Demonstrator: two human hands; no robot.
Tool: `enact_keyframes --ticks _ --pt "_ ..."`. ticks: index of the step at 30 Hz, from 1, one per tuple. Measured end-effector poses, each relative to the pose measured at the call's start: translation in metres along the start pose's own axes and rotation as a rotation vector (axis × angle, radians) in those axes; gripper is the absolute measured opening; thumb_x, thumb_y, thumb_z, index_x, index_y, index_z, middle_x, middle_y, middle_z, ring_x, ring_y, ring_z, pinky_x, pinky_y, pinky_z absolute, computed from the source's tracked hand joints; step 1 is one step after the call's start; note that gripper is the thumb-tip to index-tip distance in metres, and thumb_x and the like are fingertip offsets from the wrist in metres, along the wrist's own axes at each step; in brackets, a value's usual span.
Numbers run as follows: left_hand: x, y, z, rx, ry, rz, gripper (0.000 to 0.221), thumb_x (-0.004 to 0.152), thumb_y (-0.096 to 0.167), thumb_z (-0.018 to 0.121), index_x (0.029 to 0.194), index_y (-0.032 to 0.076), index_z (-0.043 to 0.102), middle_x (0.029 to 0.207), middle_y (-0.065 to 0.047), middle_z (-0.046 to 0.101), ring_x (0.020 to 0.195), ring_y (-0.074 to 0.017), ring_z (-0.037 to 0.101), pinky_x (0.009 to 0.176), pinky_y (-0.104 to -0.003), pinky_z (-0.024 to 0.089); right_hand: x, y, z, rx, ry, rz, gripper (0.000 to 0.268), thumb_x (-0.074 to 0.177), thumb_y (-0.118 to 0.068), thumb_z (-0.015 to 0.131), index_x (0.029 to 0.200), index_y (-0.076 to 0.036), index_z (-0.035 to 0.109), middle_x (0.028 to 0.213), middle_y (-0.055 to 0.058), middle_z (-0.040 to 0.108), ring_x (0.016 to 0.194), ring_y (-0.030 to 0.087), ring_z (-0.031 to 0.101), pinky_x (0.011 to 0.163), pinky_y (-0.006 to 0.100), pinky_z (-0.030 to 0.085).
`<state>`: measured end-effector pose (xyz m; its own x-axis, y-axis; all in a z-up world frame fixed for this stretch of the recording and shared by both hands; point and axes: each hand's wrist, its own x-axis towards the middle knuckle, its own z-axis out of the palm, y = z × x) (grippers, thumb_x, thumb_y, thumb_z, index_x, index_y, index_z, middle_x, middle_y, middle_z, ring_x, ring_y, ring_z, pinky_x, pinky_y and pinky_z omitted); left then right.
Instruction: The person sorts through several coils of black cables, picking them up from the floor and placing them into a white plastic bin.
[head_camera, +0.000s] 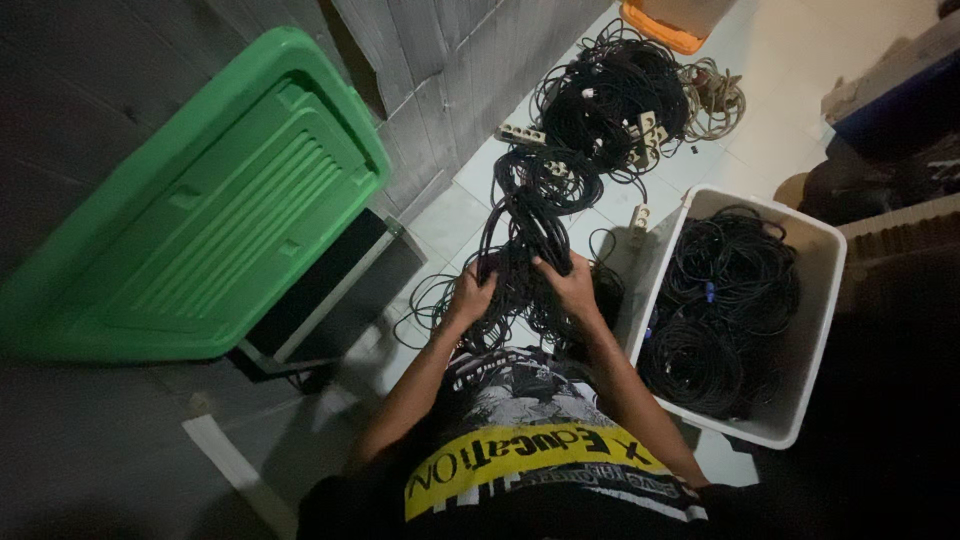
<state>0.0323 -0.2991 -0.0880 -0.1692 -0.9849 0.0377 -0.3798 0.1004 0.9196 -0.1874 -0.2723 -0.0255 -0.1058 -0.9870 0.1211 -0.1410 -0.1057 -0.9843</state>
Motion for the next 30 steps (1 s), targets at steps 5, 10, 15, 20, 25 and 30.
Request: enact_keyframes --ticks 5,10,15,20,25,30 --pt "0.004 0.05 0.003 0.169 -0.046 -0.003 0.036 0.094 0.036 0.067 0.104 0.001 0.068 0.087 -0.02 0.074 0.08 -0.0369 0.072 0.072 -0.046 0.055 -0.001 -0.002 0.019 -0.026 0.042 0.228 0.039 0.096 -0.033 0.073 0.098 0.005 0.071 0.076 0.002 0.067 0.068 0.012 0.057 0.061 0.033 0.048" --pt "0.001 0.026 0.032 0.01 0.106 0.248 0.059 0.112 0.044 0.045 0.137 -0.01 0.055 0.127 -0.034 0.063 0.117 -0.0488 0.06 0.099 -0.051 0.048 -0.002 0.005 0.042 0.042 0.016 0.197 0.038 0.107 -0.036 0.057 0.113 -0.001 0.069 0.089 0.004 0.071 0.083 0.01 0.061 0.075 0.03 0.052" --pt "0.002 0.012 0.038 0.025 -0.018 0.045 0.096 0.097 0.073 0.019 0.147 -0.004 0.045 0.146 -0.032 0.048 0.134 -0.0464 0.048 0.112 -0.052 0.039 0.003 0.013 0.05 0.131 -0.014 0.11 0.038 0.103 -0.033 0.063 0.123 -0.001 0.063 0.107 0.004 0.071 0.097 0.013 0.063 0.087 0.03 0.053" --pt "-0.001 -0.017 0.058 0.044 -0.078 0.046 0.117 0.095 0.087 0.008 0.16 -0.01 0.012 0.164 -0.042 0.0 0.152 -0.0569 0.001 0.12 -0.064 0.008 0.005 0.007 0.053 0.206 -0.075 0.245 0.043 0.094 -0.037 0.072 0.117 -0.001 0.068 0.103 0.005 0.074 0.092 0.014 0.067 0.083 0.031 0.055" --pt "-0.008 0.015 0.039 0.137 -0.114 0.19 0.124 0.084 0.095 0.011 0.156 -0.006 0.022 0.144 -0.036 0.031 0.134 -0.0484 0.032 0.118 -0.061 0.02 0.012 -0.008 0.048 0.164 -0.085 0.265 0.043 0.091 -0.038 0.075 0.111 -0.001 0.068 0.095 0.005 0.075 0.081 0.014 0.07 0.072 0.031 0.058" --pt "-0.008 0.053 0.009 0.138 -0.085 0.38 0.1 0.1 0.079 0.033 0.152 -0.006 0.039 0.137 -0.027 0.042 0.127 -0.0397 0.044 0.11 -0.051 0.036 0.027 0.03 0.047 0.104 0.049 0.258 0.038 0.093 -0.036 0.076 0.103 0.0 0.07 0.085 0.005 0.071 0.071 0.011 0.063 0.063 0.03 0.054"
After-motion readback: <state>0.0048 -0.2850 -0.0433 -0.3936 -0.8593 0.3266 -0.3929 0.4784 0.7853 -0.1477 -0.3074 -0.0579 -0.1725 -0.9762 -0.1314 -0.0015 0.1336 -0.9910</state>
